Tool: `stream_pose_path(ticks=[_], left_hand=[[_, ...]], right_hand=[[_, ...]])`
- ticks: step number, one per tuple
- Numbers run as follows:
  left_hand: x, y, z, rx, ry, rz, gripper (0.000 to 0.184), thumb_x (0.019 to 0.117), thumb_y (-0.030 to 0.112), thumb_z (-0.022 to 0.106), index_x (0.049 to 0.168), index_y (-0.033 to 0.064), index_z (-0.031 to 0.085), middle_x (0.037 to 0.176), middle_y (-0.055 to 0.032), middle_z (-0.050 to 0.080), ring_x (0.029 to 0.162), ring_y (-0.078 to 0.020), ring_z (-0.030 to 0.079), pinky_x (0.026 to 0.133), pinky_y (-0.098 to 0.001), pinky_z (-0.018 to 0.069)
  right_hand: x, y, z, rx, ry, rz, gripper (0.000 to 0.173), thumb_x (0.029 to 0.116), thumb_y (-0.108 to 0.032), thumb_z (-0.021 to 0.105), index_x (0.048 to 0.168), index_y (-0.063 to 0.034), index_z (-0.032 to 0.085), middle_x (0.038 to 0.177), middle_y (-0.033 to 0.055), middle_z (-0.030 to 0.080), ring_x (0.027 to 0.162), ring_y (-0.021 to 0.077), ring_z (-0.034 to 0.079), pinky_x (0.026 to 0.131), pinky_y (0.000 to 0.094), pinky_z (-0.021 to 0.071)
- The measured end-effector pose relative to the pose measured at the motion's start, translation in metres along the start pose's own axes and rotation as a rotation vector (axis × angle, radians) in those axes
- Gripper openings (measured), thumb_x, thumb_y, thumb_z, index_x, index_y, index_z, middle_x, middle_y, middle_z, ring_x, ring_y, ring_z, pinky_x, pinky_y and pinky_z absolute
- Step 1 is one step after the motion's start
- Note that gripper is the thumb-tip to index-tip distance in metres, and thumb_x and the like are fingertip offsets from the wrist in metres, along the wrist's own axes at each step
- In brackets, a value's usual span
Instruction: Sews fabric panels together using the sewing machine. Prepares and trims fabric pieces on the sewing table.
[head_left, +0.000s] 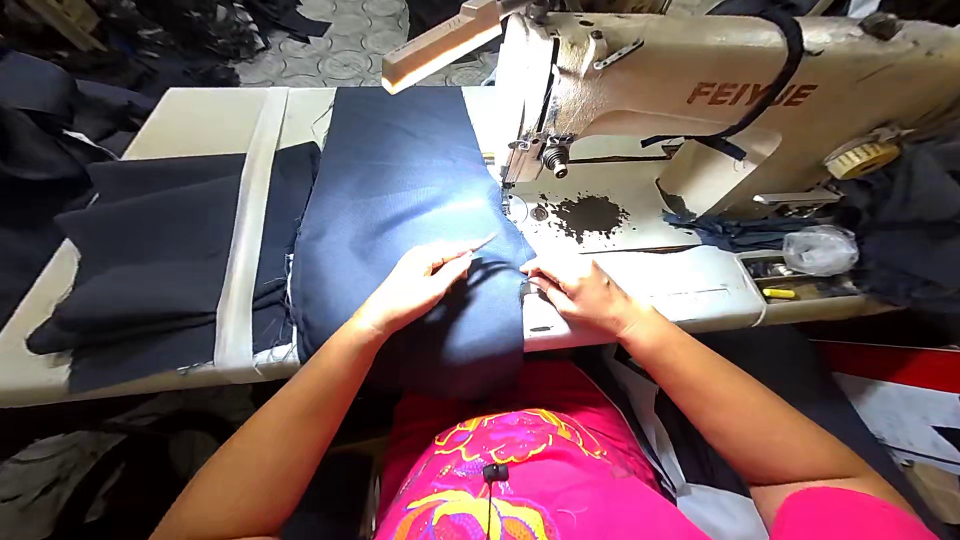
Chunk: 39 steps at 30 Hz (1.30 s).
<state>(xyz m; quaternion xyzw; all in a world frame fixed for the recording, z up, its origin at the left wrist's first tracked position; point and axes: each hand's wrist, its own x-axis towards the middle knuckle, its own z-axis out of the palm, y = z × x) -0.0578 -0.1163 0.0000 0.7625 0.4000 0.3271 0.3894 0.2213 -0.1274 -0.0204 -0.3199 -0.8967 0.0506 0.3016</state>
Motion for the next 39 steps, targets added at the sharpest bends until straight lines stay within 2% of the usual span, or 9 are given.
stream_pose_path(ticks=[2, 3, 7, 17, 26, 31, 33, 36, 39], left_hand=[[0.009, 0.003, -0.015, 0.122, -0.181, 0.093, 0.034, 0.1004, 0.016, 0.056, 0.130, 0.0043, 0.069, 0.120, -0.0063, 0.073, 0.108, -0.0065, 0.068, 0.098, -0.0282, 0.0527], [0.013, 0.005, -0.019, 0.132, -0.243, 0.105, 0.033, 0.0966, 0.014, 0.061, 0.127, 0.0043, 0.071, 0.119, -0.0071, 0.073, 0.109, -0.0075, 0.067, 0.099, -0.0295, 0.0519], [0.036, 0.013, -0.028, 0.126, -0.408, 0.110, 0.029, 0.0915, 0.007, 0.067, 0.120, 0.0035, 0.074, 0.102, -0.0035, 0.074, 0.088, -0.0015, 0.066, 0.082, -0.0195, 0.0539], [0.072, 0.025, -0.024, 0.257, -0.628, 0.220, 0.028, 0.0917, 0.005, 0.068, 0.118, 0.0054, 0.075, 0.092, -0.0044, 0.072, 0.082, -0.0067, 0.065, 0.077, -0.0246, 0.0537], [0.073, 0.033, -0.021, 0.336, -0.635, 0.236, 0.026, 0.0940, 0.004, 0.063, 0.114, 0.0082, 0.078, 0.096, -0.0054, 0.076, 0.088, -0.0104, 0.070, 0.082, -0.0319, 0.0558], [0.066, 0.033, -0.026, 0.298, -0.600, 0.208, 0.026, 0.0930, 0.004, 0.062, 0.114, 0.0066, 0.077, 0.095, -0.0036, 0.075, 0.085, -0.0065, 0.067, 0.078, -0.0268, 0.0543], [0.061, 0.030, -0.034, 0.275, -0.545, 0.144, 0.025, 0.0944, 0.005, 0.062, 0.116, 0.0036, 0.075, 0.101, -0.0057, 0.075, 0.090, -0.0065, 0.067, 0.084, -0.0271, 0.0543], [0.051, 0.010, -0.042, 0.246, -0.408, 0.075, 0.028, 0.0995, 0.009, 0.058, 0.123, 0.0016, 0.071, 0.114, -0.0086, 0.074, 0.104, -0.0086, 0.068, 0.097, -0.0301, 0.0523], [0.039, -0.014, -0.039, 0.252, -0.256, 0.015, 0.029, 0.1033, 0.011, 0.055, 0.126, 0.0004, 0.069, 0.116, -0.0124, 0.073, 0.107, -0.0138, 0.068, 0.100, -0.0356, 0.0508]], right_hand=[[0.005, 0.002, -0.004, 0.041, -0.016, 0.016, 0.019, 0.0968, -0.005, 0.054, 0.099, 0.0012, 0.072, 0.090, 0.0140, 0.072, 0.085, 0.0259, 0.071, 0.080, 0.0404, 0.0570], [0.008, 0.003, -0.007, 0.065, -0.031, 0.017, 0.019, 0.0978, -0.004, 0.053, 0.098, 0.0015, 0.072, 0.089, 0.0141, 0.070, 0.085, 0.0258, 0.069, 0.081, 0.0397, 0.0554], [0.019, 0.003, -0.017, 0.147, -0.120, 0.033, 0.018, 0.0992, -0.003, 0.052, 0.096, 0.0025, 0.068, 0.088, 0.0158, 0.067, 0.086, 0.0274, 0.067, 0.081, 0.0411, 0.0540], [0.026, 0.007, -0.020, 0.160, -0.207, 0.066, 0.019, 0.1026, -0.009, 0.050, 0.095, 0.0000, 0.064, 0.080, 0.0120, 0.061, 0.076, 0.0251, 0.063, 0.069, 0.0407, 0.0515], [0.027, 0.005, -0.017, 0.138, -0.189, 0.091, 0.020, 0.1016, -0.006, 0.049, 0.095, 0.0013, 0.067, 0.081, 0.0143, 0.063, 0.079, 0.0284, 0.066, 0.072, 0.0438, 0.0530], [0.027, 0.005, -0.016, 0.175, -0.161, 0.136, 0.020, 0.1013, -0.005, 0.049, 0.093, 0.0022, 0.066, 0.079, 0.0142, 0.062, 0.076, 0.0270, 0.064, 0.069, 0.0431, 0.0519], [0.024, 0.005, -0.016, 0.208, -0.113, 0.179, 0.022, 0.1019, -0.005, 0.049, 0.095, 0.0033, 0.068, 0.081, 0.0147, 0.064, 0.076, 0.0251, 0.064, 0.072, 0.0411, 0.0520], [0.017, 0.008, -0.014, 0.181, -0.001, 0.273, 0.023, 0.1012, -0.004, 0.050, 0.095, 0.0053, 0.070, 0.084, 0.0161, 0.068, 0.079, 0.0245, 0.067, 0.076, 0.0402, 0.0551], [0.012, 0.013, -0.032, -0.017, 0.036, 0.546, 0.019, 0.1015, -0.001, 0.050, 0.107, 0.0094, 0.065, 0.088, 0.0240, 0.069, 0.082, 0.0368, 0.071, 0.078, 0.0520, 0.0575]])
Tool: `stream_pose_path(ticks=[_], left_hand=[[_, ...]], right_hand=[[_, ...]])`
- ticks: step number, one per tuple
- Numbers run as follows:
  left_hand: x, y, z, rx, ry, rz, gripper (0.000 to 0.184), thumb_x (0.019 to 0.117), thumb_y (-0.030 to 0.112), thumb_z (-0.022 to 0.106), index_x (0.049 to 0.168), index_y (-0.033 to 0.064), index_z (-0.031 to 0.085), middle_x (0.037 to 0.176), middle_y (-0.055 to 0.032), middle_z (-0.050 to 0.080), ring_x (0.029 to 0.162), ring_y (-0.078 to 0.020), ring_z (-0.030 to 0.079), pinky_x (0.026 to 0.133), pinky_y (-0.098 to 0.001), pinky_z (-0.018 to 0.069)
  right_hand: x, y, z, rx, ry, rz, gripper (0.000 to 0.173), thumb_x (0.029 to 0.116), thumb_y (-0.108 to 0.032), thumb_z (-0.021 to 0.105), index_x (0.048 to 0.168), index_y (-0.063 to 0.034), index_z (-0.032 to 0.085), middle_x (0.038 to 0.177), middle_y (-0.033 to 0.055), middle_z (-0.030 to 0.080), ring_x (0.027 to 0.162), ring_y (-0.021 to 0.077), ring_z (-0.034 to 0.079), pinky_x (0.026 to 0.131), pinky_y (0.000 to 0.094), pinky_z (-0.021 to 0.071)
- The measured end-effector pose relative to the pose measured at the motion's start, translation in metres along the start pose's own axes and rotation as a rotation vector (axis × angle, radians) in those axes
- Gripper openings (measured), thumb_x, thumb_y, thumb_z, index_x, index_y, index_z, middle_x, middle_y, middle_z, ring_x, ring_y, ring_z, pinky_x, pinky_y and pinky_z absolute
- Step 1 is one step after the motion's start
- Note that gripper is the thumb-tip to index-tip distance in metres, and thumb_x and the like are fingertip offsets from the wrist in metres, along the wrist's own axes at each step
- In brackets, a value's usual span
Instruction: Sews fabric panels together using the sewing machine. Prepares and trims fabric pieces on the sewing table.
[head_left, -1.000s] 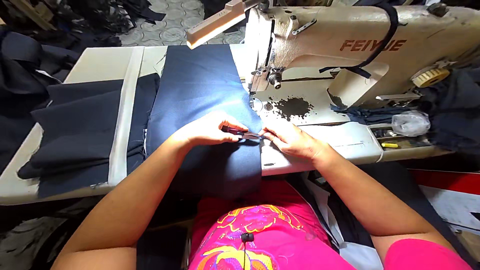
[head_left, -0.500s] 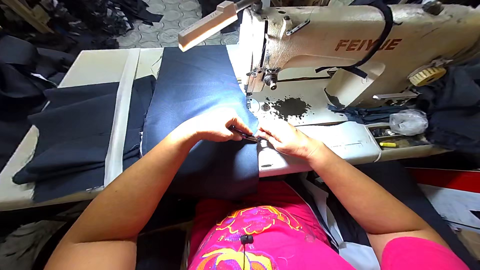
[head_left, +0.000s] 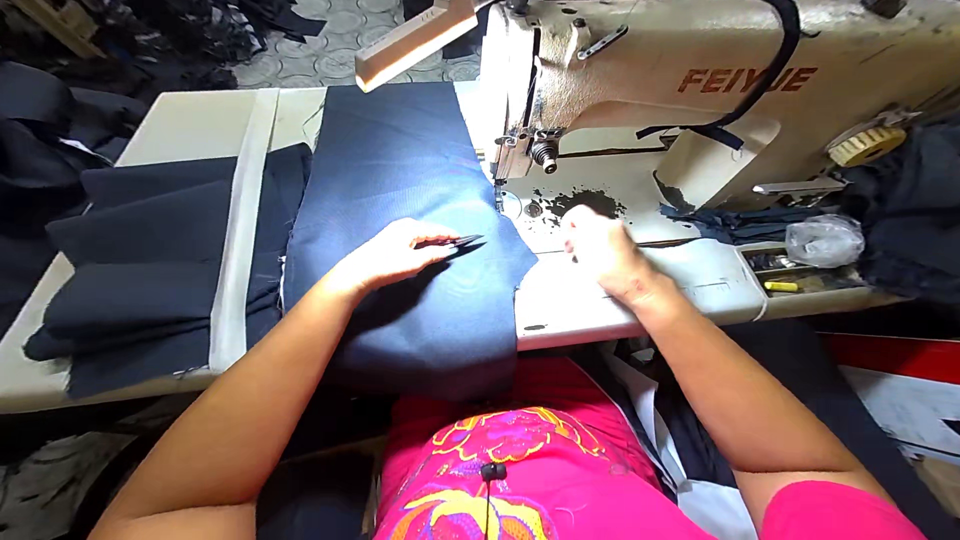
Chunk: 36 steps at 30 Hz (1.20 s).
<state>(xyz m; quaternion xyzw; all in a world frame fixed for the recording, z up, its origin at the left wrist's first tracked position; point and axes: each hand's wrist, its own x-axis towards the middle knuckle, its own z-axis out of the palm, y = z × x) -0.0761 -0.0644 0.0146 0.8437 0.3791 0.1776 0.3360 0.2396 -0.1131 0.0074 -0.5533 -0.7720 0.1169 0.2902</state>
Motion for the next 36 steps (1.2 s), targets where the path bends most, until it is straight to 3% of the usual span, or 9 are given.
stream_pose_path(ticks=[3, 5, 11, 14, 17, 19, 27, 31, 36], left_hand=[[-0.007, -0.007, 0.007, -0.002, 0.116, -0.037, 0.029, 0.1042, 0.013, 0.055, 0.128, 0.0009, 0.068, 0.116, -0.0135, 0.073, 0.107, -0.0166, 0.069, 0.100, -0.0388, 0.0508], [-0.008, -0.006, 0.011, 0.006, 0.149, -0.054, 0.030, 0.1045, 0.013, 0.055, 0.129, 0.0012, 0.068, 0.116, -0.0150, 0.073, 0.107, -0.0204, 0.069, 0.100, -0.0427, 0.0504], [-0.006, -0.008, 0.015, 0.028, 0.170, -0.034, 0.031, 0.1048, 0.016, 0.055, 0.128, 0.0005, 0.068, 0.116, -0.0153, 0.073, 0.109, -0.0207, 0.069, 0.100, -0.0431, 0.0503], [-0.005, -0.006, 0.013, 0.039, 0.177, -0.062, 0.032, 0.1048, 0.015, 0.055, 0.129, -0.0010, 0.067, 0.116, -0.0176, 0.072, 0.107, -0.0234, 0.069, 0.098, -0.0444, 0.0508], [-0.001, -0.009, 0.011, 0.093, 0.195, -0.108, 0.032, 0.1058, 0.016, 0.054, 0.129, -0.0020, 0.066, 0.117, -0.0205, 0.071, 0.108, -0.0295, 0.068, 0.100, -0.0495, 0.0493], [0.004, -0.009, 0.011, 0.138, 0.238, -0.129, 0.031, 0.1057, 0.016, 0.054, 0.128, -0.0018, 0.067, 0.116, -0.0222, 0.071, 0.109, -0.0331, 0.068, 0.100, -0.0531, 0.0491], [0.064, 0.081, 0.069, 0.320, 0.019, 0.101, 0.025, 0.1002, 0.017, 0.061, 0.119, 0.0044, 0.071, 0.103, -0.0190, 0.072, 0.098, -0.0370, 0.070, 0.085, -0.0600, 0.0539], [0.098, 0.102, 0.092, 0.222, -0.039, 0.170, 0.048, 0.0986, 0.009, 0.063, 0.146, 0.0033, 0.055, 0.129, -0.0253, 0.060, 0.118, -0.0391, 0.061, 0.101, -0.0527, 0.0501], [0.041, 0.072, 0.080, 0.409, 0.145, 0.162, 0.024, 0.1016, 0.017, 0.056, 0.109, 0.0044, 0.074, 0.106, -0.0149, 0.070, 0.104, -0.0323, 0.067, 0.088, -0.0518, 0.0547]], right_hand=[[0.003, 0.025, -0.034, -0.260, 0.149, 0.347, 0.024, 0.1032, -0.007, 0.051, 0.118, 0.0082, 0.062, 0.098, 0.0331, 0.069, 0.092, 0.0529, 0.069, 0.079, 0.0680, 0.0528], [0.000, 0.048, -0.055, -0.346, 0.176, 0.515, 0.030, 0.1028, -0.008, 0.050, 0.125, 0.0098, 0.060, 0.117, 0.0390, 0.063, 0.117, 0.0586, 0.058, 0.097, 0.0722, 0.0434], [-0.038, 0.021, -0.007, -0.244, 0.017, -0.130, 0.047, 0.1060, -0.022, 0.042, 0.144, 0.0013, 0.056, 0.155, 0.0219, 0.049, 0.150, 0.0434, 0.034, 0.123, 0.0614, 0.0215], [-0.046, 0.004, 0.009, -0.313, -0.196, -0.027, 0.056, 0.1067, -0.040, 0.046, 0.147, -0.0025, 0.055, 0.161, 0.0217, 0.039, 0.154, 0.0451, 0.024, 0.121, 0.0712, 0.0088], [-0.057, -0.017, 0.023, -0.280, 0.067, -0.116, 0.041, 0.1046, -0.023, 0.049, 0.132, 0.0027, 0.065, 0.138, 0.0266, 0.061, 0.135, 0.0455, 0.052, 0.113, 0.0664, 0.0339], [-0.074, -0.044, 0.046, -0.165, 0.142, -0.374, 0.032, 0.1003, -0.023, 0.051, 0.101, -0.0028, 0.076, 0.094, 0.0167, 0.073, 0.092, 0.0337, 0.070, 0.080, 0.0519, 0.0549], [-0.094, -0.077, 0.081, -0.176, 0.007, -0.375, 0.036, 0.1033, -0.026, 0.053, 0.126, -0.0049, 0.071, 0.128, 0.0162, 0.070, 0.123, 0.0321, 0.066, 0.105, 0.0502, 0.0507], [-0.090, -0.071, 0.073, -0.208, -0.028, -0.272, 0.036, 0.1052, -0.025, 0.050, 0.130, -0.0096, 0.071, 0.135, 0.0111, 0.068, 0.131, 0.0307, 0.061, 0.113, 0.0539, 0.0431], [-0.073, -0.031, 0.042, -0.152, -0.006, -0.199, 0.035, 0.1040, -0.024, 0.050, 0.125, -0.0104, 0.074, 0.130, 0.0107, 0.070, 0.129, 0.0320, 0.061, 0.110, 0.0594, 0.0431]])
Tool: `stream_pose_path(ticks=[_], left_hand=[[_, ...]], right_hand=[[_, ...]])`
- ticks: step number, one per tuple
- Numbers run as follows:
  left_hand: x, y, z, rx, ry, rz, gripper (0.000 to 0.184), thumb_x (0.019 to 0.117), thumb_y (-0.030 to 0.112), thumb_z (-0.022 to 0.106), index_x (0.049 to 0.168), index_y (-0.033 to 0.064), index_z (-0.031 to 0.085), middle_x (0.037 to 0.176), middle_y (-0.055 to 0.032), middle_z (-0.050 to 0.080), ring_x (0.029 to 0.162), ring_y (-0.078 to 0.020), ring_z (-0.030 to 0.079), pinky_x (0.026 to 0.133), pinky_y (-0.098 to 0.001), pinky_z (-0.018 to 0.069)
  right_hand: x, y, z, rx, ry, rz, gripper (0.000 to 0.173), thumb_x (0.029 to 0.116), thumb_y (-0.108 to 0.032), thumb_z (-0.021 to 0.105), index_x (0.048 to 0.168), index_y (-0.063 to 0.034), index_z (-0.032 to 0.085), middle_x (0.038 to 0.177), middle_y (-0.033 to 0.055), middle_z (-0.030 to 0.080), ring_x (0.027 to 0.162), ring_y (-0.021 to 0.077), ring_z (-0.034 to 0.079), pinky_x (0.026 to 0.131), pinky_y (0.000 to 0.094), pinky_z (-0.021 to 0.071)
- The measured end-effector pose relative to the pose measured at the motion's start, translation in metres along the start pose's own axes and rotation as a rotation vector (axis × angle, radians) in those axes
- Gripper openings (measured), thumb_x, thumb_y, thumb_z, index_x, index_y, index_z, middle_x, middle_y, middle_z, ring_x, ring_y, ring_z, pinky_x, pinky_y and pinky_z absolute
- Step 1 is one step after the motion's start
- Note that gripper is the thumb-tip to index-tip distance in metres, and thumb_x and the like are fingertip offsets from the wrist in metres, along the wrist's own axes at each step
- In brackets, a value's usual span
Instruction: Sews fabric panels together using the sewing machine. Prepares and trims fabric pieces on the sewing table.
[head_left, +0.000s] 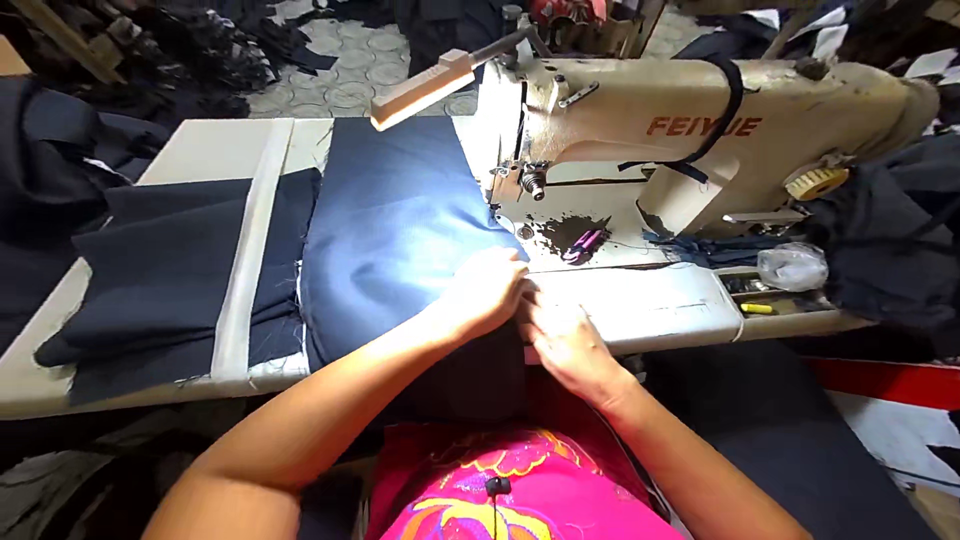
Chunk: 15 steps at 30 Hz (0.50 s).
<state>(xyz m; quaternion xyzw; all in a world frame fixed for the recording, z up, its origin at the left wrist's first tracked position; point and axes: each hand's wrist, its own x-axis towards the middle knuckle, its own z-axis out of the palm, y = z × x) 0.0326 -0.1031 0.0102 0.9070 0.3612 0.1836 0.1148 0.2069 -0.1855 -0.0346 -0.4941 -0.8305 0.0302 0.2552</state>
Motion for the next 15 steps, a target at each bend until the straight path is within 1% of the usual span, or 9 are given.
stream_pose_path(ticks=[1, 2, 3, 5, 7, 10, 11, 13, 15], left_hand=[[-0.020, -0.018, 0.000, 0.050, 0.015, -0.053, 0.032, 0.1037, 0.028, 0.053, 0.117, 0.0073, 0.073, 0.115, -0.0150, 0.069, 0.111, -0.0340, 0.066, 0.090, -0.0564, 0.0529], [-0.040, -0.037, -0.002, 0.088, -0.010, -0.133, 0.045, 0.1057, 0.040, 0.048, 0.135, 0.0116, 0.067, 0.136, -0.0157, 0.063, 0.129, -0.0371, 0.058, 0.099, -0.0651, 0.0460], [-0.057, -0.058, -0.006, 0.102, -0.067, -0.225, 0.055, 0.1068, 0.049, 0.041, 0.151, 0.0196, 0.052, 0.156, -0.0114, 0.049, 0.147, -0.0369, 0.041, 0.110, -0.0730, 0.0312], [-0.079, -0.098, -0.020, 0.128, -0.109, -0.348, 0.059, 0.1077, 0.053, 0.033, 0.161, 0.0281, 0.037, 0.168, -0.0045, 0.032, 0.157, -0.0358, 0.021, 0.114, -0.0791, 0.0135], [-0.088, -0.126, -0.036, 0.148, -0.129, -0.417, 0.061, 0.1078, 0.054, 0.032, 0.162, 0.0270, 0.034, 0.169, -0.0054, 0.028, 0.158, -0.0365, 0.017, 0.116, -0.0777, 0.0100], [-0.089, -0.125, -0.049, 0.215, -0.106, -0.397, 0.055, 0.1091, 0.044, 0.040, 0.159, 0.0208, 0.042, 0.167, -0.0154, 0.030, 0.153, -0.0463, 0.024, 0.116, -0.0745, 0.0178], [-0.087, -0.114, -0.048, 0.252, -0.024, -0.322, 0.046, 0.1072, 0.032, 0.050, 0.149, 0.0134, 0.055, 0.161, -0.0218, 0.039, 0.147, -0.0498, 0.035, 0.115, -0.0711, 0.0254], [-0.083, -0.077, -0.044, 0.262, 0.123, -0.214, 0.025, 0.0986, 0.012, 0.062, 0.116, -0.0001, 0.074, 0.139, -0.0262, 0.058, 0.133, -0.0453, 0.053, 0.112, -0.0604, 0.0401], [-0.089, -0.028, -0.038, 0.219, 0.089, -0.293, 0.034, 0.1026, 0.027, 0.057, 0.107, -0.0020, 0.074, 0.130, -0.0250, 0.064, 0.127, -0.0412, 0.059, 0.106, -0.0566, 0.0471]], right_hand=[[0.003, 0.013, -0.008, -0.048, -0.041, 0.044, 0.034, 0.1039, -0.024, 0.051, 0.123, -0.0090, 0.075, 0.127, 0.0131, 0.071, 0.125, 0.0351, 0.063, 0.107, 0.0617, 0.0434], [0.007, 0.025, -0.018, -0.101, -0.113, 0.116, 0.031, 0.1033, -0.022, 0.055, 0.121, -0.0048, 0.074, 0.128, 0.0190, 0.069, 0.128, 0.0407, 0.060, 0.107, 0.0660, 0.0403], [0.015, 0.036, -0.028, -0.132, -0.218, 0.249, 0.035, 0.1045, -0.021, 0.055, 0.132, -0.0044, 0.068, 0.144, 0.0204, 0.059, 0.140, 0.0420, 0.048, 0.114, 0.0682, 0.0311], [0.029, 0.057, -0.040, -0.192, -0.304, 0.486, 0.048, 0.1074, -0.027, 0.051, 0.154, -0.0152, 0.050, 0.161, 0.0184, 0.041, 0.151, 0.0448, 0.031, 0.117, 0.0731, 0.0185], [0.041, 0.062, -0.044, -0.230, -0.292, 0.639, 0.053, 0.1077, -0.036, 0.050, 0.156, -0.0140, 0.045, 0.161, 0.0282, 0.035, 0.151, 0.0520, 0.024, 0.117, 0.0747, 0.0155], [0.047, 0.049, -0.026, -0.209, -0.110, 0.487, 0.047, 0.1039, -0.024, 0.056, 0.147, -0.0040, 0.054, 0.152, 0.0272, 0.047, 0.145, 0.0476, 0.038, 0.116, 0.0690, 0.0262], [0.049, 0.041, -0.020, -0.178, -0.087, 0.426, 0.048, 0.1025, -0.021, 0.058, 0.147, -0.0034, 0.054, 0.151, 0.0259, 0.049, 0.144, 0.0456, 0.041, 0.116, 0.0675, 0.0283], [0.056, 0.027, -0.016, -0.124, -0.125, 0.386, 0.053, 0.1011, -0.018, 0.060, 0.151, -0.0041, 0.050, 0.154, 0.0246, 0.047, 0.146, 0.0437, 0.040, 0.117, 0.0662, 0.0273], [0.067, 0.024, -0.016, -0.109, -0.160, 0.380, 0.052, 0.1030, -0.017, 0.057, 0.153, -0.0041, 0.047, 0.155, 0.0223, 0.046, 0.147, 0.0420, 0.038, 0.119, 0.0651, 0.0269]])
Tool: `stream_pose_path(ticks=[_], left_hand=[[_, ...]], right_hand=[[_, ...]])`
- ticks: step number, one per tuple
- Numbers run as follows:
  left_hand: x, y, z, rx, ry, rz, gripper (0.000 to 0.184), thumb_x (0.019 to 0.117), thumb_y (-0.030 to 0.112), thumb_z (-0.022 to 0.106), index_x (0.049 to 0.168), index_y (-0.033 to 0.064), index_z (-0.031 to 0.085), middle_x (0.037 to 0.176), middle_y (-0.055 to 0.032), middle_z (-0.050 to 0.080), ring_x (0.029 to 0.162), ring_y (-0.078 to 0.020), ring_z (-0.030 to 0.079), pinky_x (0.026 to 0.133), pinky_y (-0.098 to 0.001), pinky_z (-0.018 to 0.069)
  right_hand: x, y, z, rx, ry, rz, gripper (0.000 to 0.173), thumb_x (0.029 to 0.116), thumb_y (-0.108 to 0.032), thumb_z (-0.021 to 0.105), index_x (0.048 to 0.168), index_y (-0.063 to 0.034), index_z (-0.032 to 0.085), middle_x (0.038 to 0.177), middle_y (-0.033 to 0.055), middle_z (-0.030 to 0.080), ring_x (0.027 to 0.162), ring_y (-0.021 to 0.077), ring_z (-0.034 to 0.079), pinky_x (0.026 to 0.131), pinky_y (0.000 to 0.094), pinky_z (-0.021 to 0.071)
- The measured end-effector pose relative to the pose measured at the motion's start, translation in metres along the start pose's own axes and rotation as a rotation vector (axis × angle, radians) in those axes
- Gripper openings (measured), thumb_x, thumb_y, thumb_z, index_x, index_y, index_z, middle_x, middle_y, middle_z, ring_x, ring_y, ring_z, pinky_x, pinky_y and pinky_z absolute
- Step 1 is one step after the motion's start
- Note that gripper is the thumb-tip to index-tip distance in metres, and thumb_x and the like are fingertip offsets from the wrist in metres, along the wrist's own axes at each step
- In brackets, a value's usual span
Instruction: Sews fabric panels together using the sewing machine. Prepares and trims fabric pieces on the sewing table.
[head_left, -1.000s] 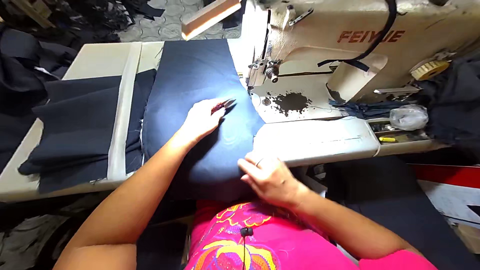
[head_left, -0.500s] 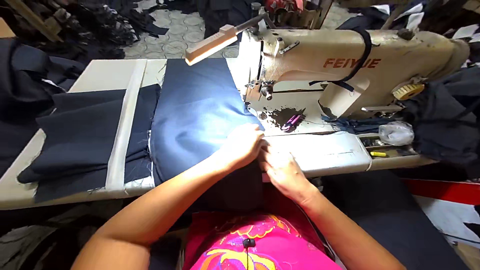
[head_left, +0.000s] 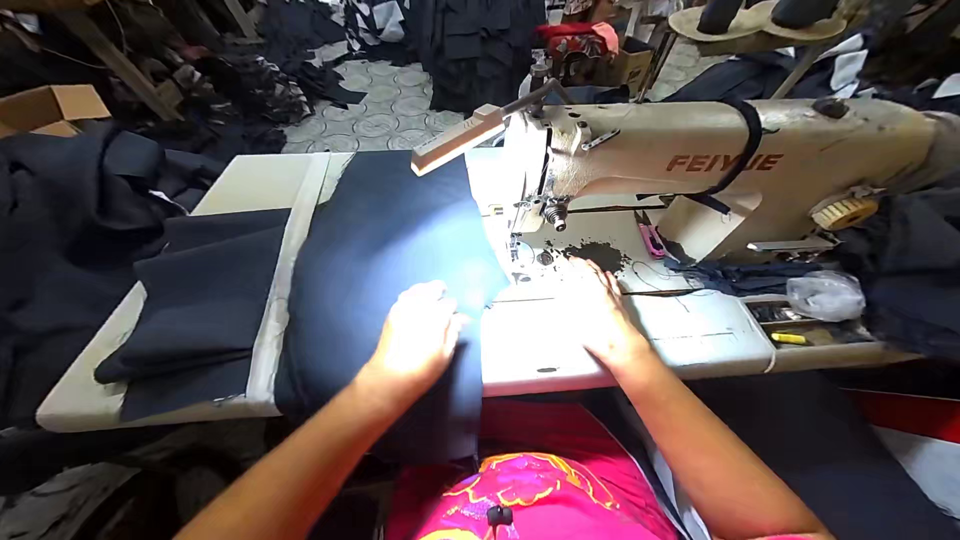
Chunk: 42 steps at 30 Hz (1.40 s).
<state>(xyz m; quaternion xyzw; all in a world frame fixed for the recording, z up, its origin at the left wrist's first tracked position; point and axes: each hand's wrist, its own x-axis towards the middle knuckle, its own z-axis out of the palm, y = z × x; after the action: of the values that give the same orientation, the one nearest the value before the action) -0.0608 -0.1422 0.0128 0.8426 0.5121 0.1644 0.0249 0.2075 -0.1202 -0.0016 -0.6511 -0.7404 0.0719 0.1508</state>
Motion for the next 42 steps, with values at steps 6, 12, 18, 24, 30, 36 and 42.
stream_pose_path(ticks=[6, 12, 18, 24, 30, 36, 42], left_hand=[[-0.045, 0.037, 0.009, -0.013, -0.404, -0.241, 0.105, 0.0929, 0.081, 0.032, 0.163, 0.0033, 0.024, 0.169, -0.0213, 0.019, 0.157, -0.0452, 0.013, 0.117, -0.0764, 0.0122], [-0.020, -0.008, 0.024, 0.010, -0.310, -0.377, 0.096, 0.0977, 0.077, 0.028, 0.164, 0.0082, 0.021, 0.172, -0.0158, 0.016, 0.159, -0.0395, 0.007, 0.119, -0.0740, 0.0039], [-0.006, -0.005, 0.019, 0.025, -0.358, -0.407, 0.093, 0.1005, 0.071, 0.031, 0.165, 0.0056, 0.017, 0.171, -0.0196, 0.012, 0.158, -0.0431, 0.004, 0.117, -0.0757, 0.0045], [-0.013, -0.007, 0.024, 0.020, -0.319, -0.344, 0.090, 0.1002, 0.073, 0.028, 0.165, 0.0112, 0.020, 0.171, -0.0181, 0.014, 0.158, -0.0423, 0.006, 0.118, -0.0746, 0.0059], [-0.029, -0.006, 0.023, -0.026, -0.162, -0.259, 0.082, 0.1023, 0.067, 0.027, 0.160, 0.0100, 0.036, 0.167, -0.0210, 0.028, 0.155, -0.0464, 0.020, 0.118, -0.0737, 0.0120], [-0.032, -0.008, 0.025, -0.013, -0.209, -0.299, 0.079, 0.1031, 0.065, 0.029, 0.161, 0.0123, 0.034, 0.168, -0.0192, 0.027, 0.155, -0.0484, 0.017, 0.117, -0.0747, 0.0128], [-0.032, -0.013, 0.032, -0.002, -0.144, -0.281, 0.079, 0.1030, 0.064, 0.030, 0.160, 0.0104, 0.038, 0.166, -0.0208, 0.030, 0.154, -0.0489, 0.020, 0.117, -0.0756, 0.0133]], right_hand=[[0.061, 0.027, 0.000, -0.089, -0.253, -0.183, 0.055, 0.1081, -0.026, 0.048, 0.160, -0.0109, 0.037, 0.166, 0.0119, 0.034, 0.155, 0.0426, 0.022, 0.121, 0.0719, 0.0106], [0.071, 0.019, 0.000, -0.155, -0.085, 0.213, 0.061, 0.1083, -0.045, 0.045, 0.149, 0.0009, 0.049, 0.155, 0.0269, 0.044, 0.148, 0.0468, 0.034, 0.117, 0.0687, 0.0231], [0.020, -0.012, 0.011, 0.065, 0.035, 0.011, 0.029, 0.1000, -0.014, 0.060, 0.123, 0.0006, 0.070, 0.132, 0.0227, 0.064, 0.129, 0.0389, 0.057, 0.108, 0.0554, 0.0428], [0.084, 0.013, 0.015, 0.282, 0.017, -0.051, 0.032, 0.1012, -0.006, 0.057, 0.130, 0.0006, 0.068, 0.129, 0.0268, 0.065, 0.127, 0.0437, 0.058, 0.108, 0.0583, 0.0434], [0.111, 0.001, 0.010, 0.465, -0.158, 0.072, 0.024, 0.0977, -0.016, 0.068, 0.116, -0.0007, 0.072, 0.124, 0.0214, 0.068, 0.125, 0.0370, 0.059, 0.108, 0.0552, 0.0440], [0.113, 0.004, 0.022, 0.515, -0.123, 0.050, 0.020, 0.0919, -0.015, 0.074, 0.108, -0.0033, 0.075, 0.118, 0.0196, 0.070, 0.121, 0.0376, 0.060, 0.106, 0.0578, 0.0426], [0.101, 0.001, 0.011, 0.242, -0.108, -0.038, 0.018, 0.0961, -0.016, 0.068, 0.106, -0.0022, 0.075, 0.122, 0.0217, 0.065, 0.125, 0.0422, 0.053, 0.102, 0.0613, 0.0399]])
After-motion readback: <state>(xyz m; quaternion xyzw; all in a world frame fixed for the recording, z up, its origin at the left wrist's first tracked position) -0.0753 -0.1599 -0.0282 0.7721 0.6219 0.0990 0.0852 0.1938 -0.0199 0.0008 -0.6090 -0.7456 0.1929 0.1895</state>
